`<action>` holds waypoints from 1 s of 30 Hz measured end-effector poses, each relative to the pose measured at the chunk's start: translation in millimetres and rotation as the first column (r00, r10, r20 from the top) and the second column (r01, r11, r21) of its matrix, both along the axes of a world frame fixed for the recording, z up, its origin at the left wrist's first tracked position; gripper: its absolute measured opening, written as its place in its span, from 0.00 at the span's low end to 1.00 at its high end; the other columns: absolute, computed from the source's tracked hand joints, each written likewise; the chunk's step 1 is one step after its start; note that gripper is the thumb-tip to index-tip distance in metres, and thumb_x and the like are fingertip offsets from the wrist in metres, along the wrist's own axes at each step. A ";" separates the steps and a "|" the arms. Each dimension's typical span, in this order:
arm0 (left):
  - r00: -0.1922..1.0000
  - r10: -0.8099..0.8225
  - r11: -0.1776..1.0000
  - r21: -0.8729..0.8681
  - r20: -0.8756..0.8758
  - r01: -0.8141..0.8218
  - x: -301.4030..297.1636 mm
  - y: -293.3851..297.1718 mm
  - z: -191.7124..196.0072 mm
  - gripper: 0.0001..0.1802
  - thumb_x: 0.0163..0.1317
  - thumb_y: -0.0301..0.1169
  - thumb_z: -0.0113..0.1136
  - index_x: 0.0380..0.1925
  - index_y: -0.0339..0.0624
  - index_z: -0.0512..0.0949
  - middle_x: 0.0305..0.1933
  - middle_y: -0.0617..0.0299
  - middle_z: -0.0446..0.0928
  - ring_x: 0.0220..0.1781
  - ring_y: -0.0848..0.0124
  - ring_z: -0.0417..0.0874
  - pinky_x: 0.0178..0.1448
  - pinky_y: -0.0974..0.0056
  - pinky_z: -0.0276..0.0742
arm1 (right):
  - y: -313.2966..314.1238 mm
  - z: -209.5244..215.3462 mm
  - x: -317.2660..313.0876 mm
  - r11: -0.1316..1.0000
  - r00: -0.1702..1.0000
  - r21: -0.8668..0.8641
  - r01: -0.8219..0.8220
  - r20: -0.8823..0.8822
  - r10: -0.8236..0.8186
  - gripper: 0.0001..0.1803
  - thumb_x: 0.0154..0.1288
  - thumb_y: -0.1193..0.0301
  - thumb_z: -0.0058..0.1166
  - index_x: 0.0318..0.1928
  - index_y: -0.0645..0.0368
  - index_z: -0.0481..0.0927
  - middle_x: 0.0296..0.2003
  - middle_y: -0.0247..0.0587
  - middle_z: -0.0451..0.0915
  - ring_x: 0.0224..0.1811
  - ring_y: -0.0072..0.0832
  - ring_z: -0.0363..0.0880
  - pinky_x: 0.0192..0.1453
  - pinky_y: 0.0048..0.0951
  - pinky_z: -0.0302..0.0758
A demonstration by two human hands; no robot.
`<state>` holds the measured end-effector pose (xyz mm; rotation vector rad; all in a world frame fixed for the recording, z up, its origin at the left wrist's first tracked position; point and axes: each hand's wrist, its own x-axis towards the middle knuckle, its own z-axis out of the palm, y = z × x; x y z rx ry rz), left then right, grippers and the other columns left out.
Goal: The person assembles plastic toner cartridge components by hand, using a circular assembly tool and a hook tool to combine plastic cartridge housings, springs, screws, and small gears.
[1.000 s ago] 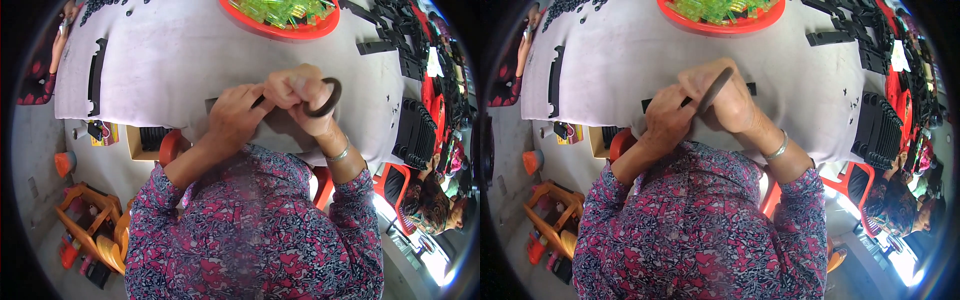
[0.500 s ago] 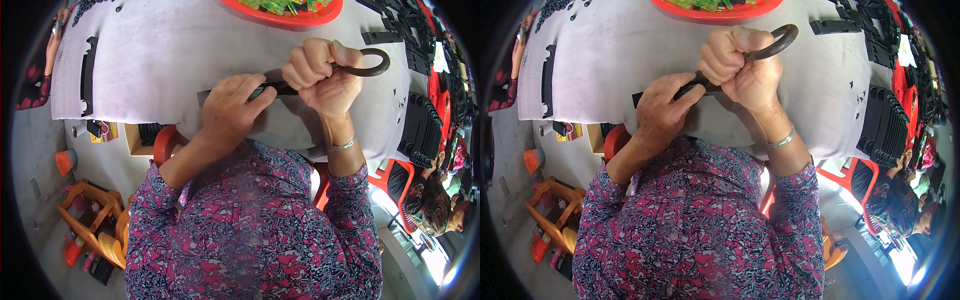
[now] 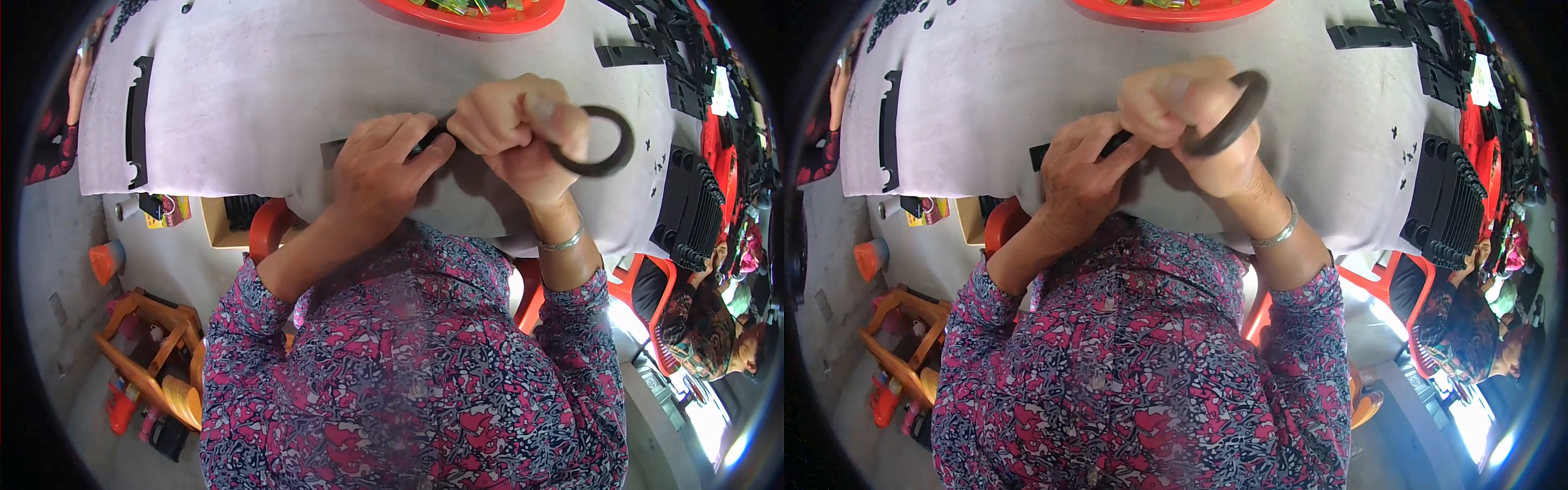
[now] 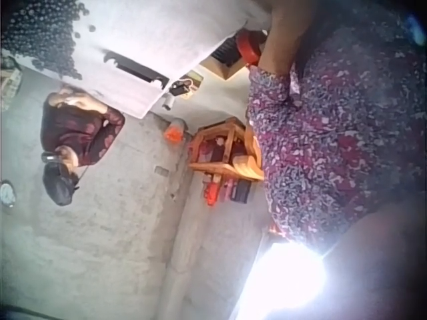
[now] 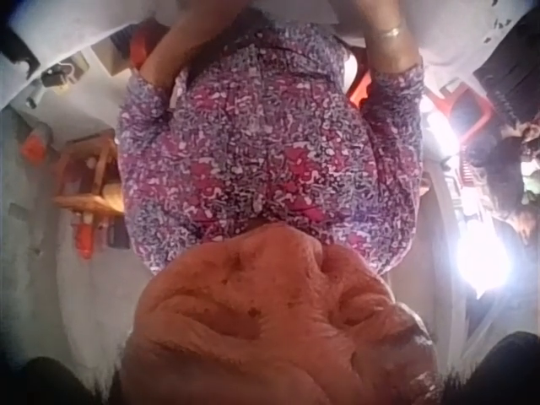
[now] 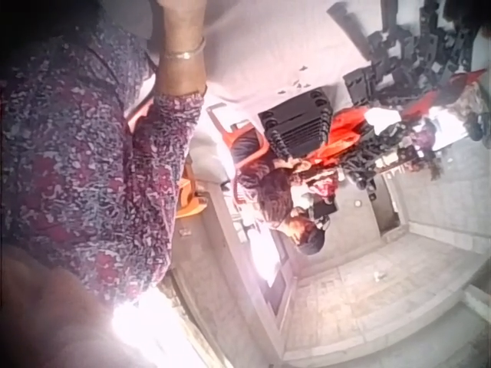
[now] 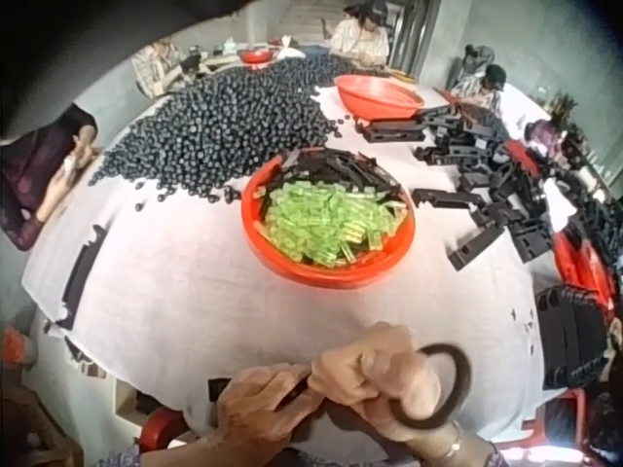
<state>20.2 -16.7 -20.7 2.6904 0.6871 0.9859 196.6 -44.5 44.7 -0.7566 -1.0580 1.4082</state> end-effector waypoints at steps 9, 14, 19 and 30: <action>0.999 -0.024 0.999 -0.027 0.048 0.025 0.4 0.1 -4.5 0.14 0.52 0.29 0.58 0.41 0.46 0.81 0.46 0.61 0.79 0.47 0.63 0.81 0.51 0.57 0.77 | 5.5 -7.2 5.1 0.997 0.950 -0.043 -0.062 -0.309 0.046 0.22 0.67 0.57 0.37 0.18 0.49 0.52 0.16 0.24 0.49 0.18 0.18 0.43 0.23 0.27 0.44; 0.996 -0.033 0.999 -0.036 0.079 0.036 1.7 4.1 -5.2 0.12 0.52 0.28 0.59 0.39 0.44 0.81 0.44 0.61 0.80 0.46 0.63 0.82 0.50 0.58 0.77 | 12.1 -9.1 1.3 0.998 0.962 -0.042 -0.056 -0.269 0.043 0.23 0.69 0.57 0.38 0.17 0.50 0.51 0.16 0.24 0.50 0.18 0.18 0.44 0.23 0.27 0.44; 0.998 0.009 1.000 -0.010 0.058 -0.009 3.2 1.8 -2.1 0.12 0.53 0.29 0.60 0.39 0.45 0.81 0.46 0.63 0.80 0.46 0.64 0.82 0.51 0.59 0.77 | 13.2 -7.7 1.5 0.995 0.965 -0.016 -0.103 -0.244 0.096 0.25 0.71 0.59 0.38 0.17 0.51 0.51 0.15 0.24 0.51 0.18 0.17 0.47 0.23 0.27 0.46; 0.997 -0.022 1.000 0.002 0.070 0.022 1.1 2.1 -7.6 0.14 0.54 0.28 0.59 0.42 0.45 0.79 0.47 0.60 0.79 0.47 0.62 0.82 0.51 0.58 0.76 | 4.2 -13.5 5.6 0.998 0.944 -0.061 0.032 -0.326 -0.050 0.26 0.69 0.49 0.36 0.19 0.50 0.53 0.16 0.23 0.50 0.18 0.18 0.43 0.22 0.26 0.45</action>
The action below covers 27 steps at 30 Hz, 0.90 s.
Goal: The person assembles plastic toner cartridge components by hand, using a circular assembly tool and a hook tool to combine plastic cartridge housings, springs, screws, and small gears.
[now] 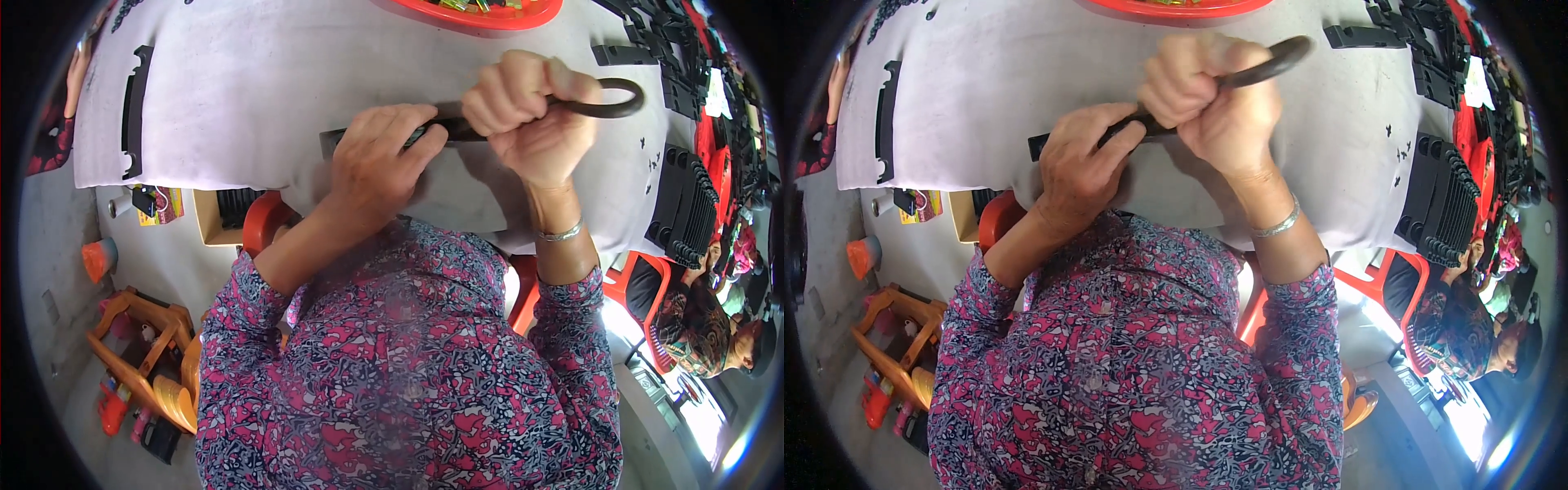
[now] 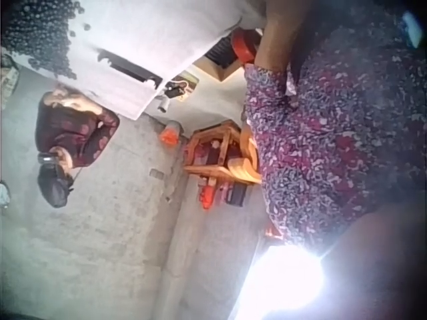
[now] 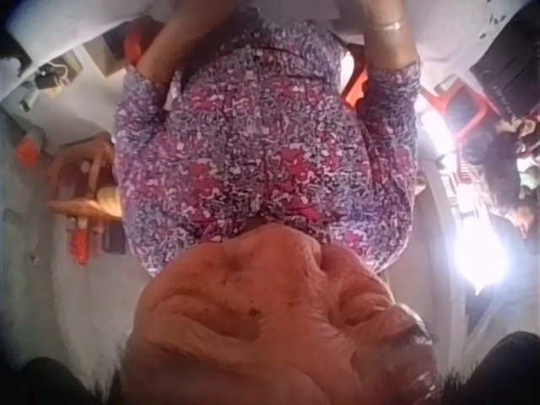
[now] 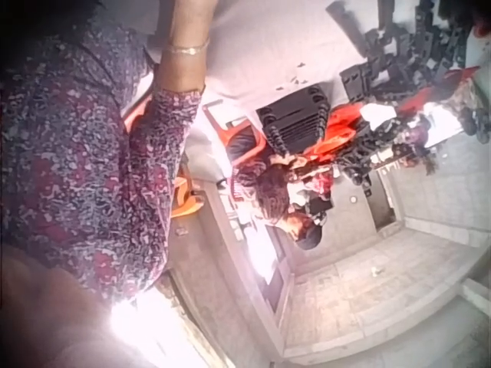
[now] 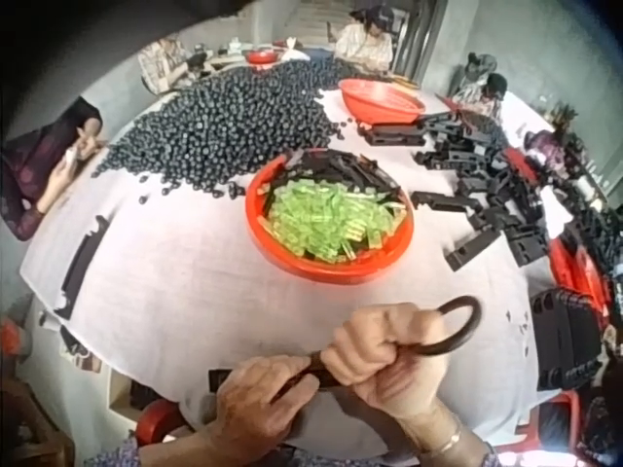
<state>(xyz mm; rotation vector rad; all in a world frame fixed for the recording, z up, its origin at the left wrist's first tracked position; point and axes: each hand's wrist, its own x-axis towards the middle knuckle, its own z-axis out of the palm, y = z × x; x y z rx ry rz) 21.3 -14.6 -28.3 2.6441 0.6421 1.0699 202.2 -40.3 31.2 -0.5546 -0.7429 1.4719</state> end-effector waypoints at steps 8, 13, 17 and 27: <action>1.000 -0.009 0.999 -0.033 0.009 0.009 -1.4 -0.2 2.4 0.15 0.49 0.23 0.62 0.40 0.44 0.81 0.46 0.59 0.80 0.44 0.59 0.83 0.49 0.56 0.78 | -3.8 -3.1 13.4 1.000 1.000 0.002 -0.019 0.001 0.019 0.28 0.69 0.46 0.39 0.19 0.49 0.55 0.16 0.24 0.53 0.18 0.17 0.43 0.22 0.26 0.44; 1.000 0.000 0.999 -0.041 -0.029 -0.001 -0.4 -0.5 4.6 0.15 0.49 0.23 0.64 0.40 0.47 0.82 0.46 0.61 0.80 0.45 0.60 0.83 0.48 0.56 0.77 | -3.2 -1.3 6.8 0.999 0.995 0.003 -0.049 -0.084 0.049 0.26 0.69 0.49 0.38 0.19 0.50 0.55 0.16 0.24 0.52 0.18 0.18 0.44 0.22 0.26 0.45; 1.000 -0.016 0.998 -0.057 -0.024 0.015 0.3 0.9 5.3 0.15 0.48 0.24 0.65 0.38 0.47 0.83 0.44 0.62 0.80 0.45 0.61 0.82 0.48 0.56 0.77 | -2.5 2.5 4.7 0.998 0.995 -0.010 -0.068 -0.077 0.067 0.24 0.68 0.52 0.38 0.18 0.50 0.54 0.16 0.24 0.52 0.18 0.18 0.44 0.22 0.27 0.45; 0.999 0.048 0.998 -0.051 0.010 -0.047 2.5 -3.5 5.4 0.11 0.48 0.28 0.64 0.34 0.50 0.84 0.43 0.67 0.79 0.44 0.68 0.81 0.53 0.57 0.73 | -6.7 11.0 -4.9 0.998 0.994 0.022 -0.052 0.101 0.050 0.23 0.67 0.59 0.38 0.17 0.53 0.51 0.16 0.26 0.50 0.19 0.19 0.45 0.25 0.28 0.46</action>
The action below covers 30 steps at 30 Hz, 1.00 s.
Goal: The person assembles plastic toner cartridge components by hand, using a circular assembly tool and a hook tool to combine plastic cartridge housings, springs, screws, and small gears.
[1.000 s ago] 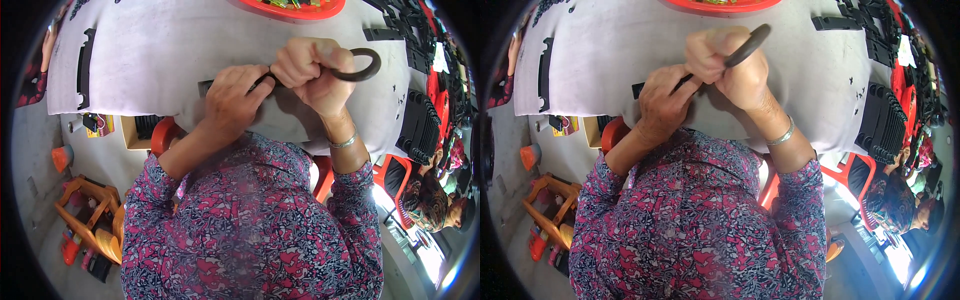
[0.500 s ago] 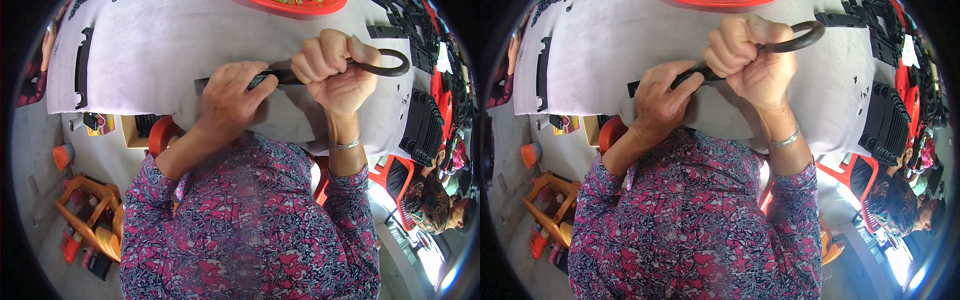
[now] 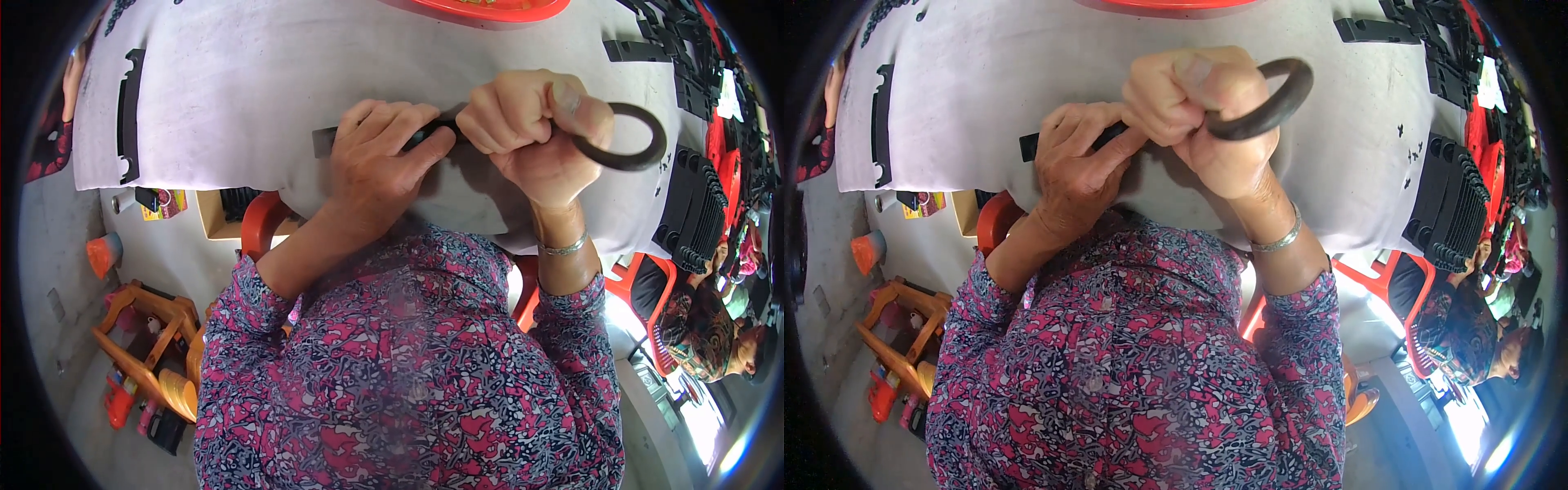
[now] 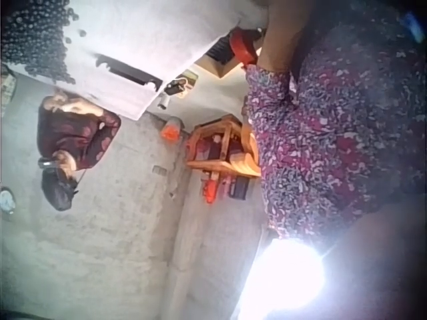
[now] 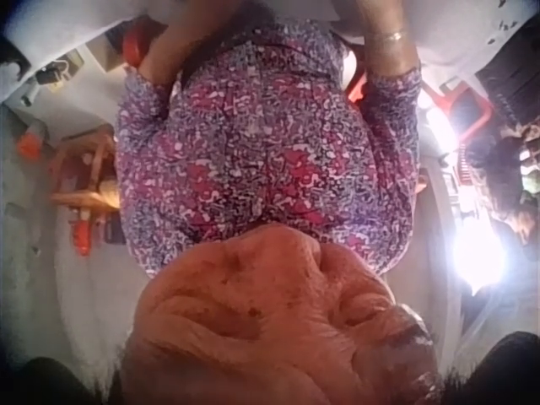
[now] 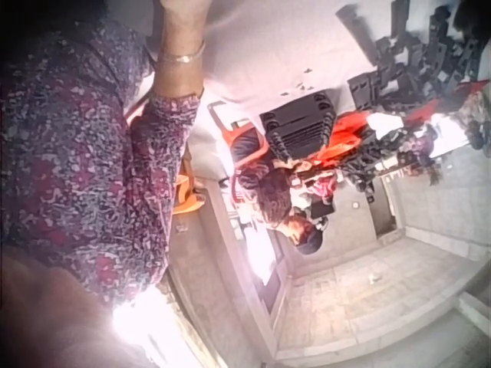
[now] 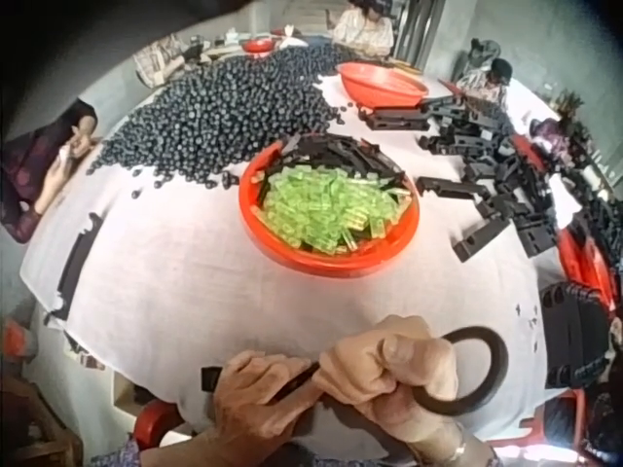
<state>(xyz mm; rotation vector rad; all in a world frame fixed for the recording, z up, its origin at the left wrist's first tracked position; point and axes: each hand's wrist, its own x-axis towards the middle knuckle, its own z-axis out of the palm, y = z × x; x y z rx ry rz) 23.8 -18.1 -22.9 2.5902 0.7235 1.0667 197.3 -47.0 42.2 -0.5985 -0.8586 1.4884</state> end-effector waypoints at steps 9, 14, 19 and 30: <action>0.999 -0.024 1.000 -0.002 0.023 0.025 0.4 0.9 -4.3 0.11 0.49 0.27 0.65 0.35 0.50 0.82 0.44 0.68 0.79 0.44 0.68 0.80 0.51 0.57 0.71 | -10.7 -19.4 12.5 0.991 0.959 -0.049 0.128 -0.249 -0.136 0.25 0.66 0.51 0.39 0.18 0.51 0.53 0.16 0.25 0.51 0.19 0.19 0.44 0.23 0.28 0.45; 0.999 -0.025 0.999 0.020 0.023 0.025 2.3 3.3 -5.3 0.11 0.48 0.28 0.65 0.35 0.51 0.82 0.43 0.68 0.78 0.43 0.68 0.80 0.51 0.57 0.71 | -5.3 -24.1 23.9 0.998 0.959 -0.028 0.054 -0.276 -0.060 0.24 0.66 0.49 0.39 0.19 0.49 0.54 0.16 0.26 0.52 0.19 0.19 0.43 0.23 0.27 0.44; 1.000 -0.010 1.000 0.008 0.018 0.010 2.4 3.1 -6.4 0.12 0.47 0.28 0.65 0.35 0.52 0.82 0.42 0.69 0.78 0.42 0.69 0.80 0.50 0.58 0.71 | 0.5 -23.0 24.7 0.999 0.951 -0.025 0.022 -0.307 -0.029 0.25 0.67 0.49 0.39 0.19 0.49 0.54 0.16 0.26 0.53 0.18 0.19 0.42 0.23 0.27 0.43; 1.000 -0.011 1.000 0.018 0.010 0.011 3.1 2.7 -4.0 0.11 0.48 0.28 0.65 0.34 0.52 0.83 0.41 0.68 0.79 0.40 0.68 0.80 0.48 0.58 0.71 | 3.4 -23.3 24.1 0.995 0.955 0.042 -0.089 -0.281 0.097 0.24 0.68 0.51 0.41 0.20 0.50 0.58 0.17 0.26 0.54 0.19 0.20 0.43 0.24 0.28 0.45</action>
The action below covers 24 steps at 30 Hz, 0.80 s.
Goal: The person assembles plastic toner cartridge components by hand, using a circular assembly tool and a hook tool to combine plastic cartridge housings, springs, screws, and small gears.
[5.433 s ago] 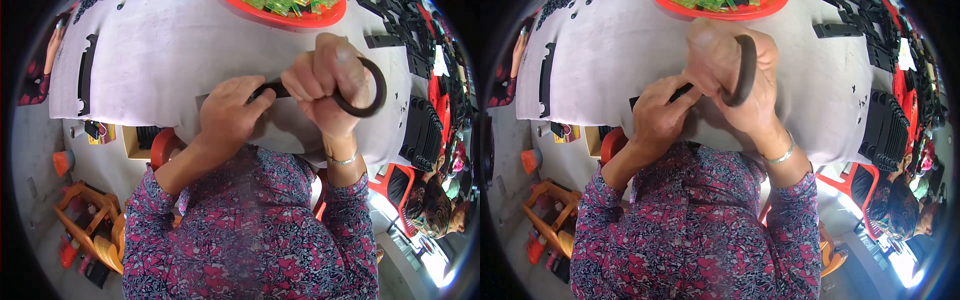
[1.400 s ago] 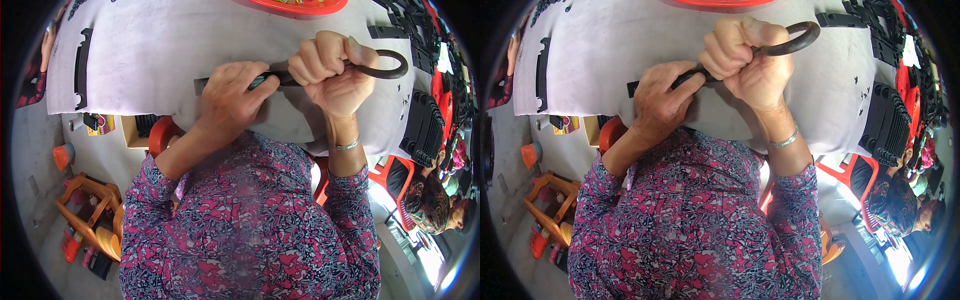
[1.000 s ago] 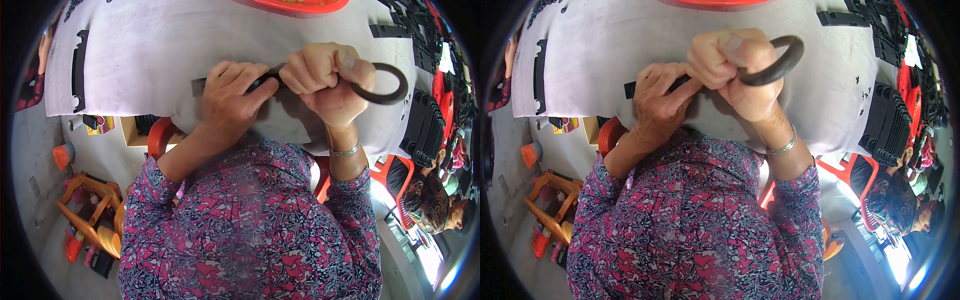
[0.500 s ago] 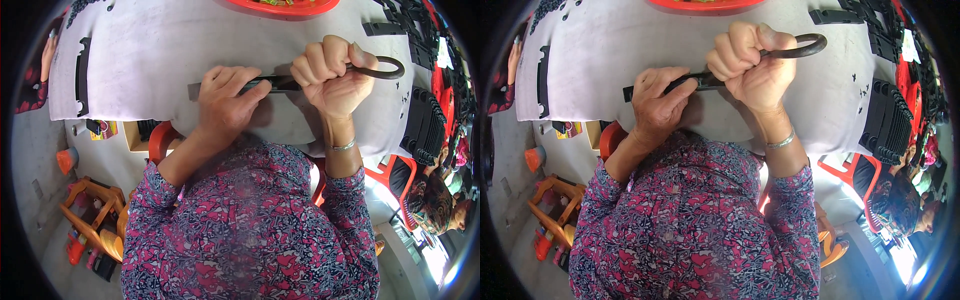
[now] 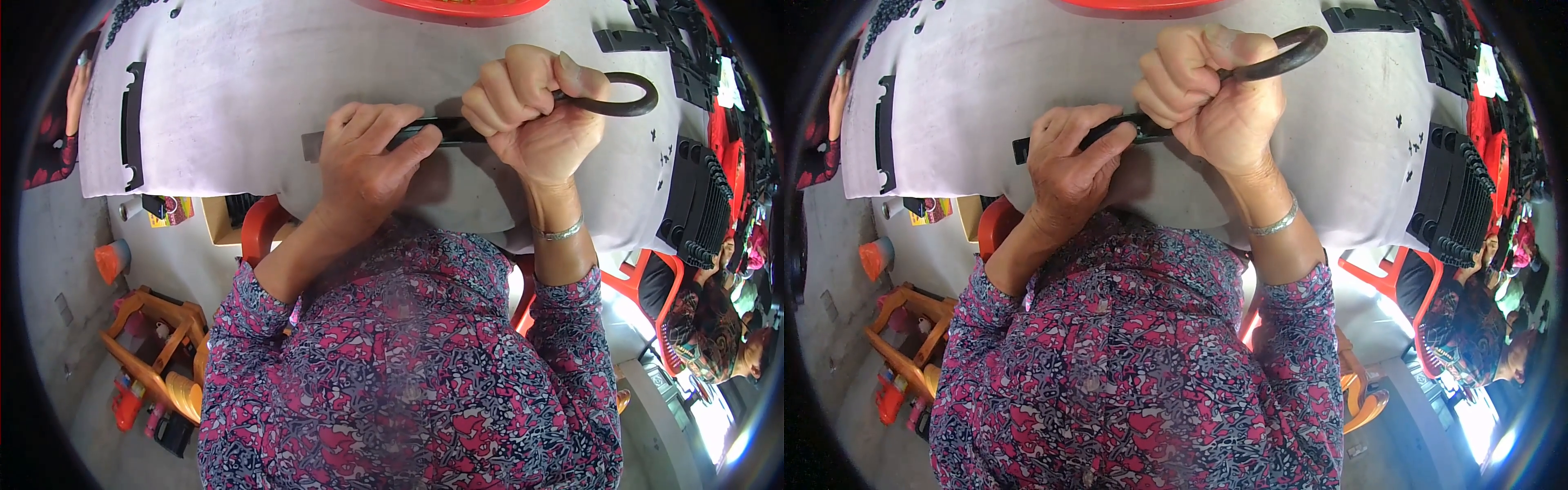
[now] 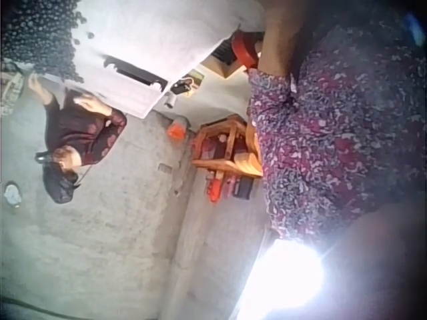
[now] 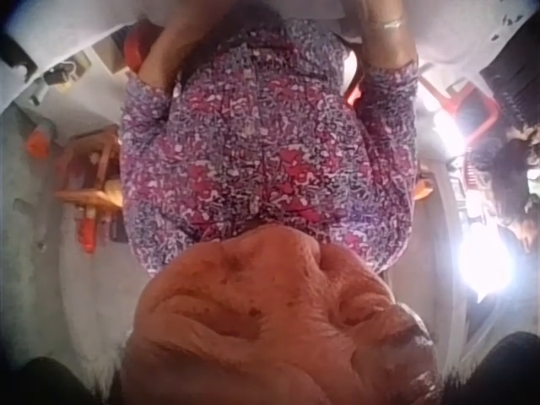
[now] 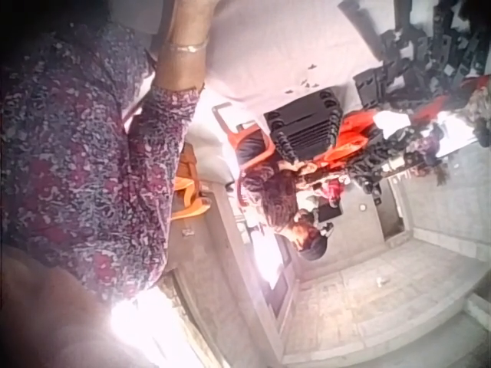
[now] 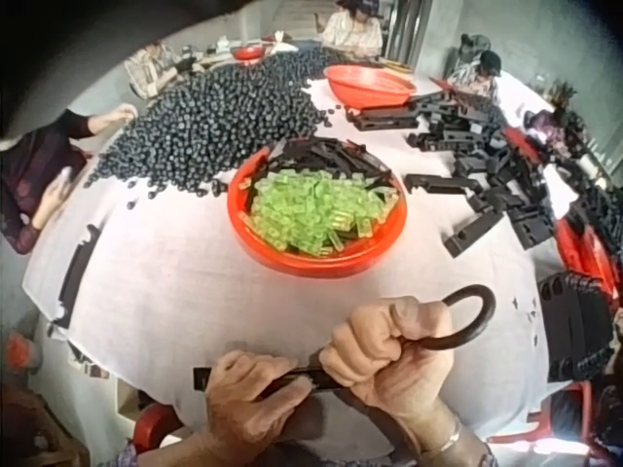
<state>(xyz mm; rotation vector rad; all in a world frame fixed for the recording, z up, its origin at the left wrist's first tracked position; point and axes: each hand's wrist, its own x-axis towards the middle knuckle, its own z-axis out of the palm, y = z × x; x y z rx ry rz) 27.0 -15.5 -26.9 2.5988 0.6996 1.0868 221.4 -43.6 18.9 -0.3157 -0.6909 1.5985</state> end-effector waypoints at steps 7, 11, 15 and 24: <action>1.000 0.003 1.000 -0.002 -0.021 -0.003 0.3 -1.3 1.0 0.09 0.50 0.28 0.65 0.34 0.52 0.83 0.42 0.68 0.79 0.41 0.69 0.80 0.50 0.57 0.71 | -2.8 10.3 -7.8 0.990 0.985 -0.092 0.105 0.146 -0.091 0.25 0.65 0.51 0.40 0.17 0.49 0.53 0.15 0.25 0.51 0.18 0.18 0.43 0.22 0.28 0.43; 1.000 0.009 1.000 0.028 -0.025 -0.009 3.7 -2.6 1.8 0.09 0.50 0.28 0.66 0.34 0.52 0.83 0.42 0.69 0.79 0.42 0.69 0.81 0.53 0.55 0.70 | -5.6 1.7 -13.3 0.989 0.981 -0.041 0.140 0.139 -0.133 0.23 0.65 0.55 0.41 0.16 0.50 0.53 0.15 0.25 0.51 0.18 0.19 0.45 0.22 0.27 0.45; 0.998 0.007 1.000 0.006 -0.061 -0.007 0.2 -3.5 2.9 0.10 0.50 0.28 0.66 0.34 0.52 0.83 0.43 0.68 0.80 0.42 0.69 0.81 0.57 0.54 0.70 | -12.2 0.9 -13.8 0.986 0.978 -0.019 0.166 0.135 -0.162 0.24 0.66 0.54 0.41 0.16 0.51 0.54 0.15 0.26 0.52 0.18 0.19 0.46 0.23 0.28 0.46; 0.999 0.012 1.000 -0.021 -0.043 -0.013 0.2 -3.7 2.1 0.11 0.49 0.26 0.66 0.34 0.52 0.83 0.44 0.67 0.79 0.41 0.69 0.82 0.58 0.53 0.69 | -7.8 -7.7 8.6 0.998 0.998 -0.037 0.047 -0.041 -0.049 0.23 0.69 0.52 0.41 0.20 0.50 0.58 0.17 0.26 0.54 0.20 0.21 0.45 0.25 0.28 0.47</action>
